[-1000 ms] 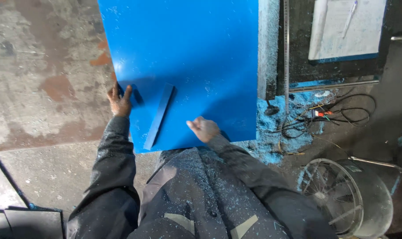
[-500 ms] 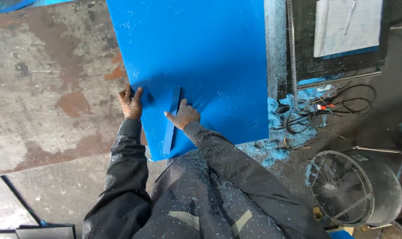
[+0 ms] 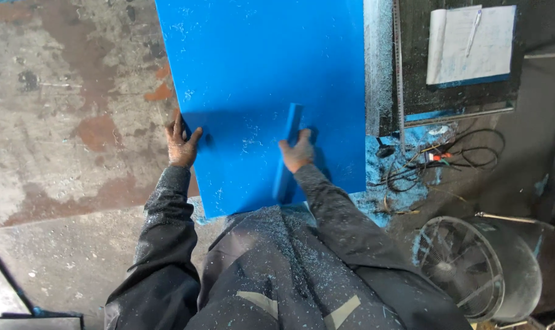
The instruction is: Cutting blue plastic sheets into smaller strips using a table saw.
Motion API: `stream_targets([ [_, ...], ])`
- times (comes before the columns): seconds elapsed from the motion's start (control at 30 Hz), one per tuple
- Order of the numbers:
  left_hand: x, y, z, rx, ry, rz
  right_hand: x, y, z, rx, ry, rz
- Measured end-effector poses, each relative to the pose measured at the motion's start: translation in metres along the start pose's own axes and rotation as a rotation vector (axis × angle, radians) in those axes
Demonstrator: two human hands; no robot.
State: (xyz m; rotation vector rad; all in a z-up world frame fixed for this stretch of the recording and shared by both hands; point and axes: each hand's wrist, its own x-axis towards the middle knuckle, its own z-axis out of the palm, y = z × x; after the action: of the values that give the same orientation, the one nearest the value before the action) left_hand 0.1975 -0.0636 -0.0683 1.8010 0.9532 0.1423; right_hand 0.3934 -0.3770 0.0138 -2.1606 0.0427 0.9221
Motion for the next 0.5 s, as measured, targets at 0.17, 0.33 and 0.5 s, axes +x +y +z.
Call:
stream_targets([
  [0.17, -0.065, 0.019, 0.030, 0.297, 0.115, 0.040, 0.057, 0.075, -0.005, -0.377, 0.120, -0.150],
  [0.33, -0.152, 0.052, 0.048, 0.596, 0.082, 0.174, 0.085, 0.098, 0.003, -0.333, 0.174, -0.258],
  [0.5, -0.203, 0.070, 0.035, 0.770, -0.223, 0.258, 0.035, 0.084, -0.064, -0.491, -0.028, -0.131],
])
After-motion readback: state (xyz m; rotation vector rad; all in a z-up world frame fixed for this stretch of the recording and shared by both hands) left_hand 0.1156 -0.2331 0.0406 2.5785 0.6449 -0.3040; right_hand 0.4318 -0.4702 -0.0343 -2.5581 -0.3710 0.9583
